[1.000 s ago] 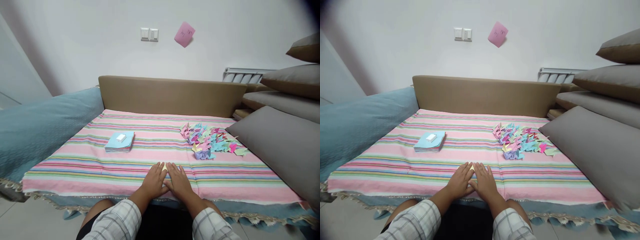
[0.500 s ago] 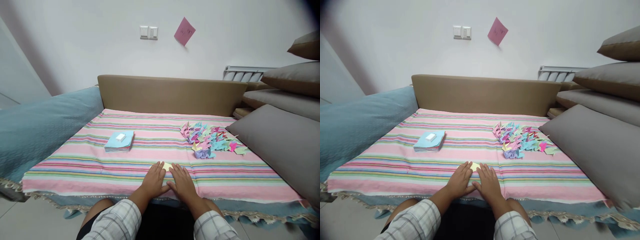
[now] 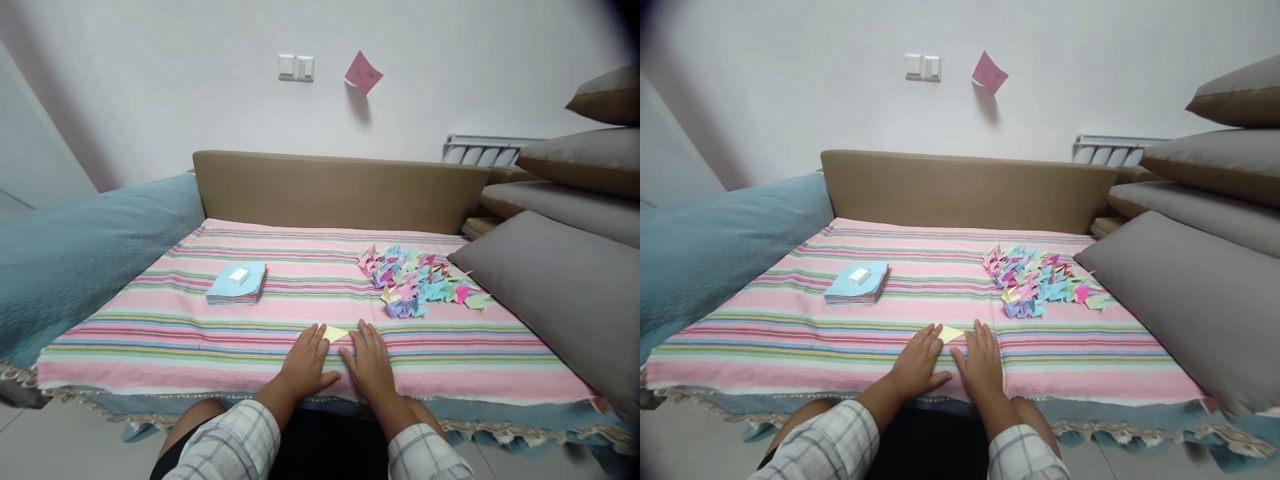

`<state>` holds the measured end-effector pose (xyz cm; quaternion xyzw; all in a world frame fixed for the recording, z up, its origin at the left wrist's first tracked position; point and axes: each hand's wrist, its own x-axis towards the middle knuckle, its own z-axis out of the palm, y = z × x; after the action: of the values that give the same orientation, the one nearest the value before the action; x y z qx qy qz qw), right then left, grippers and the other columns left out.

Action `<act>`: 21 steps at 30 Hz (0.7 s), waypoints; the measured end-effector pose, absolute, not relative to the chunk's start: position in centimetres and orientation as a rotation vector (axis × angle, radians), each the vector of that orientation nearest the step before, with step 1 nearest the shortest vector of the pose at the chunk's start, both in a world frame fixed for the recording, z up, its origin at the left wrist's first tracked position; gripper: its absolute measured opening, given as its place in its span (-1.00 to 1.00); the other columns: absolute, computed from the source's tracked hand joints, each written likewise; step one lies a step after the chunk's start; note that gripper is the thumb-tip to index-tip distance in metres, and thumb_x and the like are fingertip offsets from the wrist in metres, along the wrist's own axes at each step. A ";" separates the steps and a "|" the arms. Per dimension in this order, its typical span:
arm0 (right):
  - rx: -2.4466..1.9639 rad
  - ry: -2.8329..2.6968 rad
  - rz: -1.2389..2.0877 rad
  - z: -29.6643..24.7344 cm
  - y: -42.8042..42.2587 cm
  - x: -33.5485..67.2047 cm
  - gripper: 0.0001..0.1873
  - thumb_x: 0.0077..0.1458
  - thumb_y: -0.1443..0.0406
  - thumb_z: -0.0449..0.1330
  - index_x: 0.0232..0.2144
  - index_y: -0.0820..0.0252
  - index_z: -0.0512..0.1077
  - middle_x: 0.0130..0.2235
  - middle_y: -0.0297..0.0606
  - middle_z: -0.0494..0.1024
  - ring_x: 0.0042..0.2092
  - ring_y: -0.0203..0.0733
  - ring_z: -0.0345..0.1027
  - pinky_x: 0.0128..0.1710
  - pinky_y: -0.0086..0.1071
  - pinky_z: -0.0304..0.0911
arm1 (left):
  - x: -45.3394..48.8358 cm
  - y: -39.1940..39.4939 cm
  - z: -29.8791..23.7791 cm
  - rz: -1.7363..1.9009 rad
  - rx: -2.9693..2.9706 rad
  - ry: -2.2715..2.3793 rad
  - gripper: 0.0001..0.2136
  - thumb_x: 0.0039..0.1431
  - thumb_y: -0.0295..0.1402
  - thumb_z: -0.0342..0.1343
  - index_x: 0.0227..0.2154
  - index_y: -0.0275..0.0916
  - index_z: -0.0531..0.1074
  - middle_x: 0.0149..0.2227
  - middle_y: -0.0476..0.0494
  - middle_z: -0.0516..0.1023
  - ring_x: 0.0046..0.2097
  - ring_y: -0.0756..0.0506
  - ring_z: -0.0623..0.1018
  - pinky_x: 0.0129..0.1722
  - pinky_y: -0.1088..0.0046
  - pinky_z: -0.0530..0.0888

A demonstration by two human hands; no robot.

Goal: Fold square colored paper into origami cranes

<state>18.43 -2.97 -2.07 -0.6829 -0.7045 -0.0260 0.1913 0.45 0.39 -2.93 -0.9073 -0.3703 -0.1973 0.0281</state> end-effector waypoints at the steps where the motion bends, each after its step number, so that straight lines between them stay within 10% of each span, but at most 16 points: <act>1: -1.883 -2.003 -0.083 -2.0 -2.8 18.1 -0.41 0.19 0.01 -0.07 0.09 0.30 0.28 0.25 -0.04 0.09 0.27 0.05 -0.12 0.22 -0.05 -0.19 | 0.4 0.4 -3.0 -0.613 -2.797 -1.144 -0.42 -0.04 0.02 0.11 -0.06 -0.32 0.31 0.20 -0.43 0.19 0.24 -0.37 0.14 0.17 -0.01 0.17; 8: -1.527 -2.373 0.120 -1.8 -1.6 16.2 -0.33 0.22 0.02 -0.18 0.26 0.26 -0.05 0.28 -0.17 0.01 0.30 -0.07 -0.22 0.26 -0.04 -0.36 | 0.3 0.5 -2.9 -0.643 -2.836 -1.130 -0.37 -0.01 -0.15 0.05 0.11 -0.38 0.20 0.17 -0.38 0.25 0.24 -0.33 0.15 0.17 0.04 0.20; 21: -1.655 -2.368 0.151 -2.1 -1.5 16.7 -0.38 0.21 0.02 -0.14 0.22 0.20 0.07 0.28 -0.15 0.01 0.30 -0.06 -0.19 0.24 -0.01 -0.29 | -0.6 0.2 -1.9 -0.500 -2.840 -1.172 -0.43 0.01 0.01 0.09 0.04 -0.20 0.31 0.22 -0.32 0.18 0.24 -0.34 0.16 0.16 0.00 0.14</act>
<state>16.65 -1.53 -2.09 -0.5677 -0.8122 0.0519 0.1242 -0.60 0.18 -1.85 -0.9122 -0.3765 -0.1607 0.0145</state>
